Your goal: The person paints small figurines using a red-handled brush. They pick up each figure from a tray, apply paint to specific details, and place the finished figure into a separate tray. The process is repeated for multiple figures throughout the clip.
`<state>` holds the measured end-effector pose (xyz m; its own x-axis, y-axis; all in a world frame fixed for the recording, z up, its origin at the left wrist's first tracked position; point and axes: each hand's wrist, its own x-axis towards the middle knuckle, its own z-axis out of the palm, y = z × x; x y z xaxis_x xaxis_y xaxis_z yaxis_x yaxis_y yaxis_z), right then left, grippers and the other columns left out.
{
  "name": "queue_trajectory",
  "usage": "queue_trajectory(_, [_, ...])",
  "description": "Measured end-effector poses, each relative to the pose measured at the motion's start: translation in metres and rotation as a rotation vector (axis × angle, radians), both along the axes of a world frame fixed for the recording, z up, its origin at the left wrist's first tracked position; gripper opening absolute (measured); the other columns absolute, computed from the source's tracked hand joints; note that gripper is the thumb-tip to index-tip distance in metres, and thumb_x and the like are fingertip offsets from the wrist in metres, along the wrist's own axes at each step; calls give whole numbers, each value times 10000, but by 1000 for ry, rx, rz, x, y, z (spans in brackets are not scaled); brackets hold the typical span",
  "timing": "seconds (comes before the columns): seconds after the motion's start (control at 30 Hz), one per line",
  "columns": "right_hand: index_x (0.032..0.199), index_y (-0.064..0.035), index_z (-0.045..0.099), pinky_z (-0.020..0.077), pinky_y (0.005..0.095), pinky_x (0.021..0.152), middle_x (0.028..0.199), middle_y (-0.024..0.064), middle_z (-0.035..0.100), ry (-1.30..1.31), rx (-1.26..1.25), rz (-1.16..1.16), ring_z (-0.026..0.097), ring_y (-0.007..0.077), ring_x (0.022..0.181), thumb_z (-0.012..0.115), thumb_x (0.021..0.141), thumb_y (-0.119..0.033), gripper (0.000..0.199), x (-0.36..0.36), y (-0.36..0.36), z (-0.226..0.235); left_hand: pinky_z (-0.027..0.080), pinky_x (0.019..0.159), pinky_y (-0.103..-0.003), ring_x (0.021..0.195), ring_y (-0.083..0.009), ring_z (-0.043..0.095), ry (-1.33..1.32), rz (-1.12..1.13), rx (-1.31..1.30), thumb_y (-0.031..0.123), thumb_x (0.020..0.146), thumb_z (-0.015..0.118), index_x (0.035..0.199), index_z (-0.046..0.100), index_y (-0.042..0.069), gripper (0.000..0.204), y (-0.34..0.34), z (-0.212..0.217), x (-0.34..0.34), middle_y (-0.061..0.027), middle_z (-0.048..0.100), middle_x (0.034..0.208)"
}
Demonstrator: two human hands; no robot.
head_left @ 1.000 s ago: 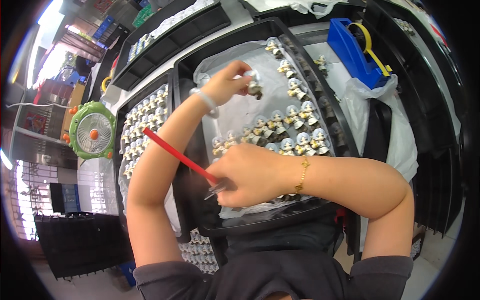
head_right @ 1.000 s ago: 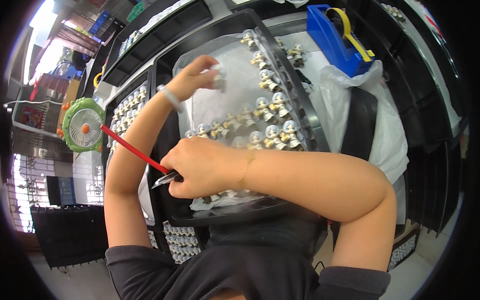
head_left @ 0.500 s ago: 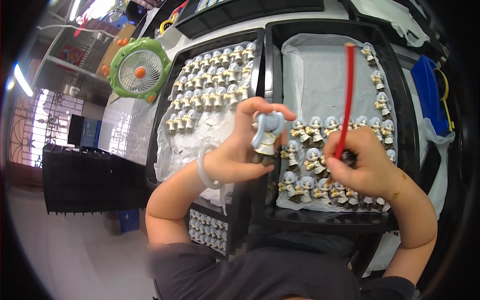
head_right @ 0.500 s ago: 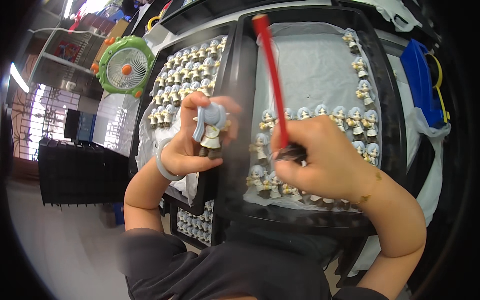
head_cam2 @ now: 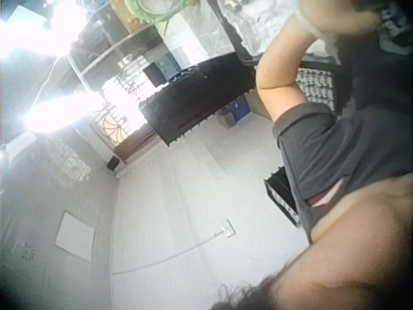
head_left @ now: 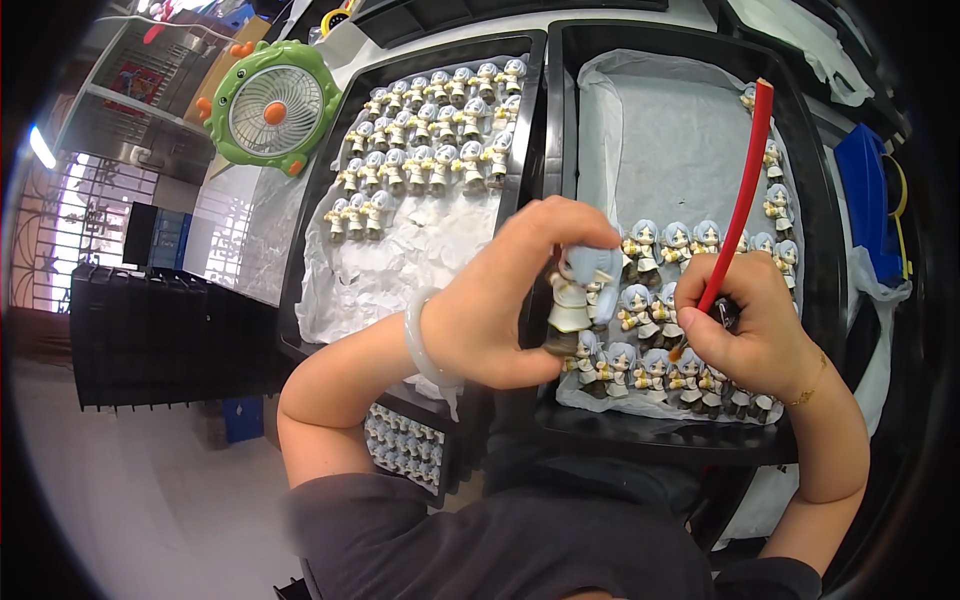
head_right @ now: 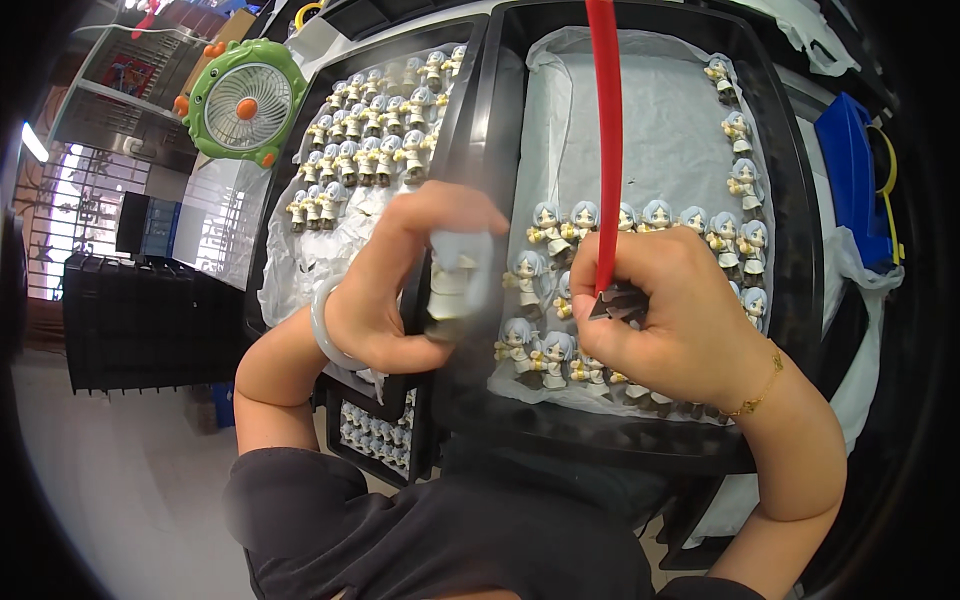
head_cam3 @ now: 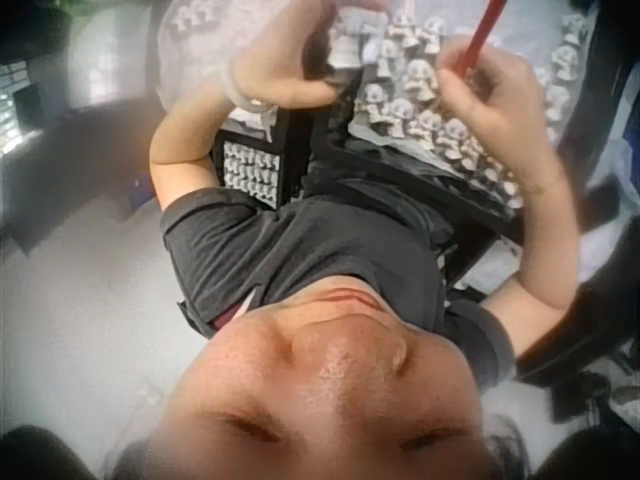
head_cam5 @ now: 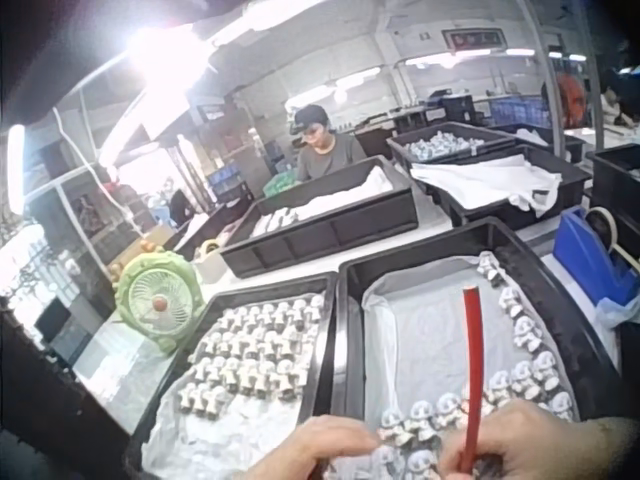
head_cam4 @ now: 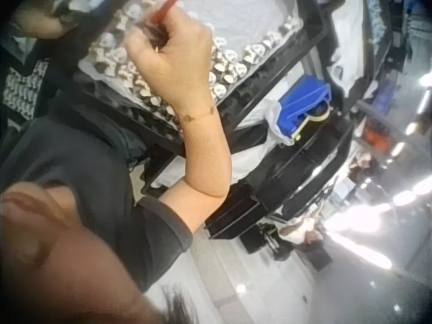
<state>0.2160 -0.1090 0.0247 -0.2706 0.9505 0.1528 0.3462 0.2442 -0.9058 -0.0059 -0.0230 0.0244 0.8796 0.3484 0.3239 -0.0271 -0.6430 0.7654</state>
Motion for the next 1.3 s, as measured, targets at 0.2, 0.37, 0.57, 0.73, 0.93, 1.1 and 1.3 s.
queue_trajectory(0.2, [674,-11,518,399,247,481,558,63,532,-22,-14,-5,520,141,490,556,617,-29,71,0,0,0,295,655,-299,712,-217,405,220,268,477,275,469,740,1001,528,50,616,-10,16,5,-51,451,785])
queue_trajectory(0.37, [671,-12,517,398,236,467,550,56,531,-35,-26,-24,514,127,474,549,642,-21,45,-3,-1,0,277,620,-295,654,-198,384,188,322,580,371,429,757,920,547,71,613,-10,9,5,-29,421,725])
queue_trajectory(0.57, [682,-4,537,408,229,474,556,46,539,5,-63,-21,538,116,505,544,675,-15,15,-3,0,1,273,631,-311,652,-197,387,206,357,591,449,438,730,834,531,90,570,-10,5,3,-23,421,708])
queue_trajectory(0.73, [777,-13,604,421,241,512,632,66,591,148,165,5,560,137,562,551,704,-23,91,-4,-1,-5,287,604,-298,618,-202,422,212,349,601,446,433,742,816,544,77,568,-10,5,4,-28,473,705])
queue_trajectory(0.93, [846,-65,636,439,283,572,711,57,626,8,285,184,564,209,594,639,701,-51,145,-13,-2,4,301,589,-297,579,-200,475,284,366,562,480,449,739,776,550,67,560,-13,2,2,-34,531,676])
queue_trajectory(1.1, [836,-16,616,432,255,598,745,86,619,-25,228,-87,572,173,651,580,761,-56,93,-7,4,-19,318,595,-286,633,-196,522,441,299,459,484,472,735,807,562,55,571,-15,11,-1,-48,560,712])
queue_trajectory(1.3, [780,9,595,392,221,549,654,42,560,139,-4,-154,519,93,595,518,818,-125,158,-2,4,-14,377,710,-274,799,-157,537,183,429,224,285,570,722,1000,504,39,541,22,31,-20,-62,566,870])
